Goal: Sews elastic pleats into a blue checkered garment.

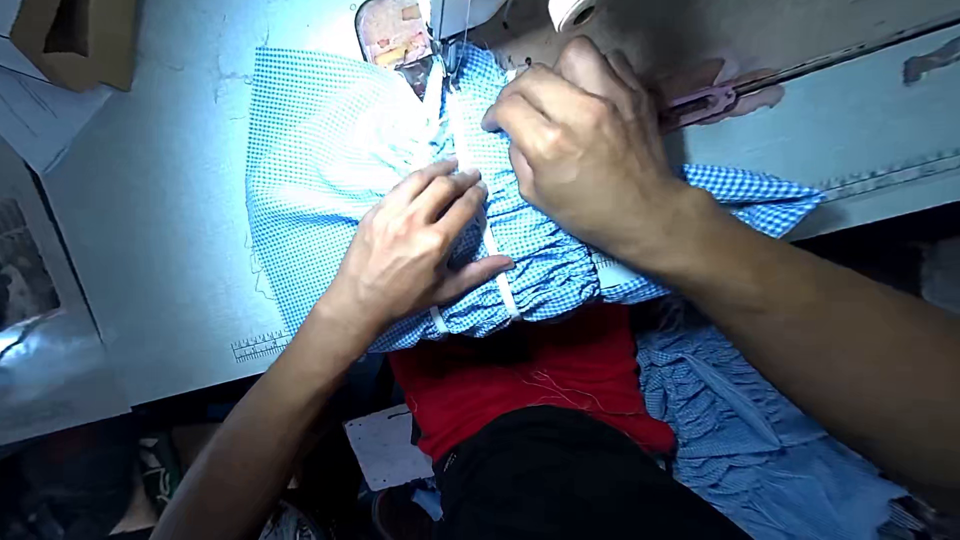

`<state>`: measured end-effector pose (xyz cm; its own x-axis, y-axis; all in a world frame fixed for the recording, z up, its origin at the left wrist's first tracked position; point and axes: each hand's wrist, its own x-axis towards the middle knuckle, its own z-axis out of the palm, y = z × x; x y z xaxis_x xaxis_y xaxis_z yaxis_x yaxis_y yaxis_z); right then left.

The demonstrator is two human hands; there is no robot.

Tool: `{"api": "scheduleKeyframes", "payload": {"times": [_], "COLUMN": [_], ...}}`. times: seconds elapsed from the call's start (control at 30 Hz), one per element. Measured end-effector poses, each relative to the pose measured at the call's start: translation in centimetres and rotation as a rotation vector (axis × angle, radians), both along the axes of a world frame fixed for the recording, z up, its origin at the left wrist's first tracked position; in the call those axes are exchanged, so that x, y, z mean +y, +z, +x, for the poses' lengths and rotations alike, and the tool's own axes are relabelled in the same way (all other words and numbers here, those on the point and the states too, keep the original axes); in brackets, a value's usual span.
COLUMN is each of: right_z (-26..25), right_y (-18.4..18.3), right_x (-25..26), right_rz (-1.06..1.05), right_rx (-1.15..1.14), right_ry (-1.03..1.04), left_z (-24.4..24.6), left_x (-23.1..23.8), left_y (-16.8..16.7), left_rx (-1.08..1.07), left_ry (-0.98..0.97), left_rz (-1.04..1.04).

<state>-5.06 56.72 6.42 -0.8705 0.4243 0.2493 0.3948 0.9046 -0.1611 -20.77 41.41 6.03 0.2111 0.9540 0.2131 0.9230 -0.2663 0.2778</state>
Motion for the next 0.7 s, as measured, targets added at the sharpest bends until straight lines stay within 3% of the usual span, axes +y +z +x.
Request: {"api": "scheduleKeyframes", "payload": {"times": [0.13,0.4,0.7], "right_z": [0.3,0.0,-0.5], "right_y": [0.5,0.1,-0.4], "right_x": [-0.2,0.1,0.3], "right_rz": [-0.028,-0.039,0.055], "right_rx": [-0.09,-0.108,-0.008], "right_ry": [-0.056,-0.076,-0.055], "left_z": [0.5,-0.1,-0.4], "left_x": [-0.7,-0.8,-0.2], "left_y": [-0.2,-1.2,-1.6], "left_rx": [-0.055,-0.139,-0.19], "left_ry": [0.067,0.006,-0.058], "left_rz": [-0.033,0.059,0.123]}}
